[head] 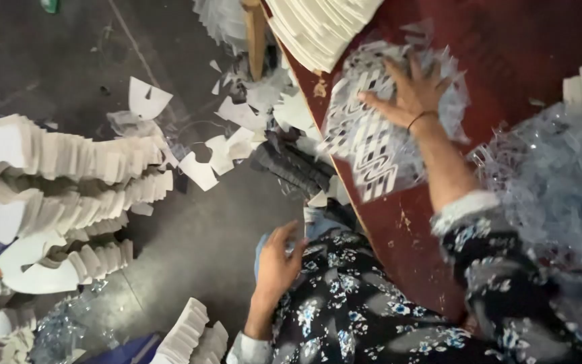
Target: The person repeatedly picks up stacks of plastic-wrapped items, uses scissors to trim the excess plastic from the edges, and places the trimmed items into a larger bag. The process is repeated multiple times with different stacks of items.
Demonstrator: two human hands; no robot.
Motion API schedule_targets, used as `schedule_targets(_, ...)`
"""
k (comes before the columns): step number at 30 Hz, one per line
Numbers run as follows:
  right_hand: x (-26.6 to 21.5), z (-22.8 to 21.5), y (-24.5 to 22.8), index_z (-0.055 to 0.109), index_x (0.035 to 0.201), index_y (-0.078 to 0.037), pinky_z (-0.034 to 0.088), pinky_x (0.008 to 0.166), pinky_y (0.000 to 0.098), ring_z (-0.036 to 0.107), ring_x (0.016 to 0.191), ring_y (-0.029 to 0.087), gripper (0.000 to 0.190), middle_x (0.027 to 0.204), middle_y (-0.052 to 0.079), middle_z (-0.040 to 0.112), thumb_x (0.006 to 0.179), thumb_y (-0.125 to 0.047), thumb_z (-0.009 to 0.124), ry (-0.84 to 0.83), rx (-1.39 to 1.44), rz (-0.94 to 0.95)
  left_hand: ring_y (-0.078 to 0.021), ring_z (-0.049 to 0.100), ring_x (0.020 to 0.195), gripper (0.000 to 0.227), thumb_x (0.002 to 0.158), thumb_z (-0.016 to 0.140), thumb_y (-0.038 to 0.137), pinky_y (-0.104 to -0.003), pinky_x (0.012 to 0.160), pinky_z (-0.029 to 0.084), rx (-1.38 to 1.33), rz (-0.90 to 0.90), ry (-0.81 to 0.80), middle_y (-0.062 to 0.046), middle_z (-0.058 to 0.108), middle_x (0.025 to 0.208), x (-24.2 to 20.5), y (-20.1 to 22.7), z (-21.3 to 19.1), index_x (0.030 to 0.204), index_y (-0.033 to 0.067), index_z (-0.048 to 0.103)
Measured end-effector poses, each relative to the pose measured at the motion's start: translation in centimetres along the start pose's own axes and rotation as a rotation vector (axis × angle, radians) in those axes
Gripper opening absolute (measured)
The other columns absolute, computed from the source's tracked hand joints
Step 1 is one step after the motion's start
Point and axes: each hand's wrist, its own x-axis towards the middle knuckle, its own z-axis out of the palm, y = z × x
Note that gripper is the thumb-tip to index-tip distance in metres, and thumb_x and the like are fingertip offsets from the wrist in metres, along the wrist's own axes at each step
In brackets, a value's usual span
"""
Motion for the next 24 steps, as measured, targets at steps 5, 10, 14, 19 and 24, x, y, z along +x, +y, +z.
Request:
schedule_targets(5,-9.0,3.9,-0.5,0.03,0.161,-0.039,0.001,0.113,0.0833,0.005,0.15,0.059,0.11,0.172,0.012,0.014,0.07,-0.1,0.04,0.025,0.012,0.089,-0.0279,0.071,0.097,0.045,0.092,0.075,0.019,-0.038,0.082,0.057,-0.076,0.142,-0.133,-0.018,0.071,0.118,1.8,-3.0,3.0,0.131,0.0003,0.06)
schedule_targets(10,-13.9,7.2,0.6,0.03,0.162,-0.036,0.002,0.11,0.085,0.005,0.148,0.062,0.105,0.171,0.016,0.014,0.076,-0.096,0.037,0.055,0.072,0.175,-0.0194,0.067,0.105,0.046,0.098,0.069,0.02,-0.033,0.09,0.055,-0.451,-0.042,-0.431,-0.01,0.068,0.118,2.6,-6.1,6.9,0.136,-0.0007,0.054)
schedule_targets(14,-20.5,5.9,0.3,0.042,0.151,-0.021,0.023,0.115,0.0707,0.03,0.147,0.046,0.082,0.158,0.024,0.037,0.093,-0.078,0.054,0.394,0.211,-0.153,-0.0143,0.066,0.092,0.033,0.1,0.068,0.014,-0.03,0.082,0.056,-0.563,-0.093,-0.323,-0.008,0.072,0.103,3.5,-5.7,8.4,0.126,-0.005,0.061)
schedule_targets(19,-30.1,6.5,-2.5,0.067,0.121,-0.011,0.045,0.101,0.0599,0.06,0.124,0.034,0.053,0.128,0.015,0.066,0.075,-0.035,0.075,0.38,0.145,-0.636,-0.0097,0.066,0.089,0.023,0.099,0.066,0.007,-0.026,0.079,0.056,-0.86,-0.165,-0.295,-0.004,0.071,0.1,3.0,-5.8,9.8,0.119,-0.0044,0.062)
schedule_targets(24,-31.4,10.1,0.4,0.068,0.113,-0.007,0.055,0.066,0.0371,0.07,0.069,0.024,0.02,0.087,0.014,0.073,0.102,-0.02,0.058,0.368,0.678,0.035,-0.0115,0.064,0.08,0.019,0.103,0.065,0.009,-0.025,0.074,0.054,-0.94,-0.11,-0.278,-0.005,0.069,0.092,2.6,-7.7,11.0,0.117,-0.0047,0.063)
